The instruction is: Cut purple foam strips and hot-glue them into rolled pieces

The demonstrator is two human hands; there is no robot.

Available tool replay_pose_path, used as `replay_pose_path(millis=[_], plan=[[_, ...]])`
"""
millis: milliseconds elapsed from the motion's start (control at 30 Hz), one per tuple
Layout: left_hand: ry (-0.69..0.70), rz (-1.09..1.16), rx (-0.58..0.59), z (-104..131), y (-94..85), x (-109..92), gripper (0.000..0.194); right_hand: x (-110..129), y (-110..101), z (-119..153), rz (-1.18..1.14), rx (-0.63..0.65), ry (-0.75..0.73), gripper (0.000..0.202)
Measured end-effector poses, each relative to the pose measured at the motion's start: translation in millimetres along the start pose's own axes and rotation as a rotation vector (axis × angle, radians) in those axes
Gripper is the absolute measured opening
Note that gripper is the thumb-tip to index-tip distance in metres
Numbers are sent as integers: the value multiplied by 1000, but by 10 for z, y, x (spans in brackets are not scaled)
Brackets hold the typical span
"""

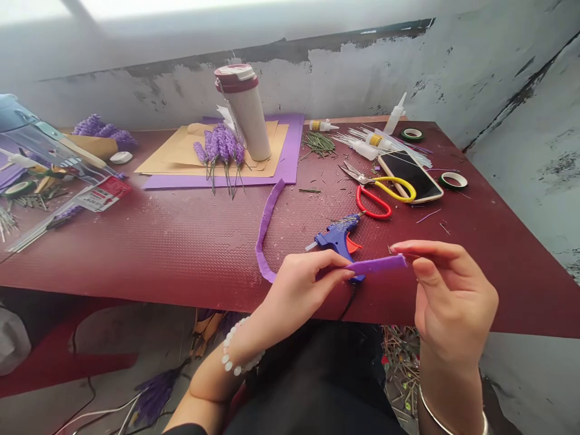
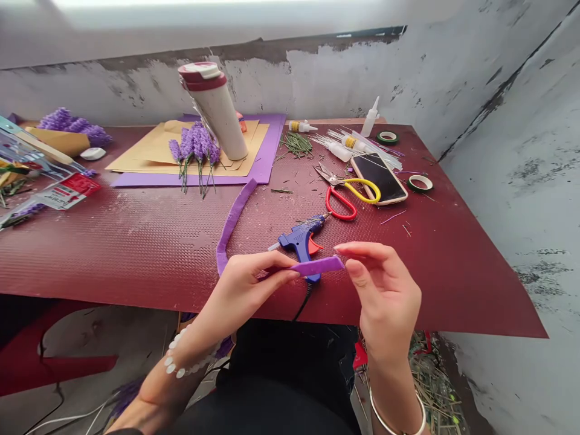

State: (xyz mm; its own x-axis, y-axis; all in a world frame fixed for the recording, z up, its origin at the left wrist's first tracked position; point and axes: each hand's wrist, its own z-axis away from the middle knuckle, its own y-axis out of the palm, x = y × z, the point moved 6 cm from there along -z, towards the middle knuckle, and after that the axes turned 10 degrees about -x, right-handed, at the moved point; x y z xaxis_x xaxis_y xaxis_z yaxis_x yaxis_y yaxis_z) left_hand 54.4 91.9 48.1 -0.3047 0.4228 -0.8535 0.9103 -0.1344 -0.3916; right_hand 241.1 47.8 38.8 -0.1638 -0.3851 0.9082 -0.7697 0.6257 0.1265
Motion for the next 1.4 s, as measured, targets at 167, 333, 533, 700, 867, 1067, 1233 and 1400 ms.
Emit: replay_pose_path(millis=[167,333,533,700,867,1067,1233,1400], plan=[[54,-55,32,16,19,-21,8,71,53,-6,29,54,-29,6],[43,-87,12,26,-18,8,9,34,-115,-184,-136,-241,83,26],[256,-190,-91,34,-6,-80,13,58,-265,-222,-50,-348,-70,24],[451,-339,-184,52,33,-164,17,119,54,-40,-31,202,-80,60],[525,-386,-173,66,67,-211,15,233,206,138,304,409,-420,28],[524,-440,-278,76,-35,-185,14,198,105,87,402,253,-461,25],[666,-519,-326,151,-8,-277,18,307,211,159,582,316,-686,18],[673,-509,-280,145,12,-273,12,388,202,180,630,250,-803,15]])
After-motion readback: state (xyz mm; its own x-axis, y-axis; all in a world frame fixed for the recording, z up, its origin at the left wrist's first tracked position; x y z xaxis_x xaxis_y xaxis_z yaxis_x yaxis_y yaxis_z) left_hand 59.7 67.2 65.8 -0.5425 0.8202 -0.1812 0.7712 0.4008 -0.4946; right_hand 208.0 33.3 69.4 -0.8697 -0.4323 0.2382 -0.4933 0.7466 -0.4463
